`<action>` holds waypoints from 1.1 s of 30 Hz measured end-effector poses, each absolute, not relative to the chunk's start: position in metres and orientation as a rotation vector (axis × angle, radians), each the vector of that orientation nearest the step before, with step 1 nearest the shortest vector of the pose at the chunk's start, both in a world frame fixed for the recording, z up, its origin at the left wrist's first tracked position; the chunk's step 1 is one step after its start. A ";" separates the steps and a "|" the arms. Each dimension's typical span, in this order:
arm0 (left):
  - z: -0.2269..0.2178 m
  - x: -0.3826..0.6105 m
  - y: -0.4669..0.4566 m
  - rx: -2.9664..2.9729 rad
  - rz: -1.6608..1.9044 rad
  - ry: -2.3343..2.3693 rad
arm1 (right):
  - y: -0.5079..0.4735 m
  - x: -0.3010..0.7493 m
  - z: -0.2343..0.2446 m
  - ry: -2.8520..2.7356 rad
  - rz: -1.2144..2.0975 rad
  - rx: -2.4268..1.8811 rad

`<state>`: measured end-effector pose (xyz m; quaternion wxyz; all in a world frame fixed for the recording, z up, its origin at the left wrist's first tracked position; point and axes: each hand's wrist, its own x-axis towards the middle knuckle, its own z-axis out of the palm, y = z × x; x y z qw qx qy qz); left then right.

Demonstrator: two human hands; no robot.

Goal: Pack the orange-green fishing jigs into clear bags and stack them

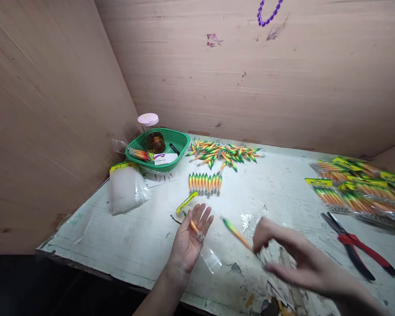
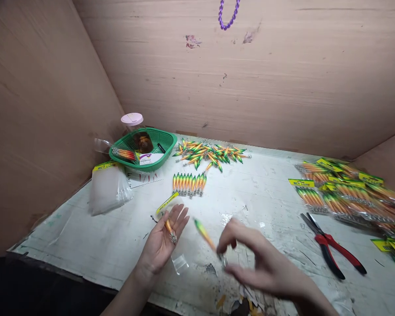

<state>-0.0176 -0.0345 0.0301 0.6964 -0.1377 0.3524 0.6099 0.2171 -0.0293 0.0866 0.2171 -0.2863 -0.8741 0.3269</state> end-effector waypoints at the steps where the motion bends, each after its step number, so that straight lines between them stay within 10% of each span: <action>1: 0.031 -0.017 -0.033 -0.290 1.344 0.789 | -0.039 0.219 0.099 -2.509 0.950 -0.711; 14: 0.028 0.004 -0.037 -0.146 1.198 0.741 | -0.061 0.157 0.054 -2.317 -0.104 -0.986; 33: 0.029 -0.001 -0.042 -0.276 1.207 0.734 | -0.061 0.154 0.058 -2.105 0.027 -0.907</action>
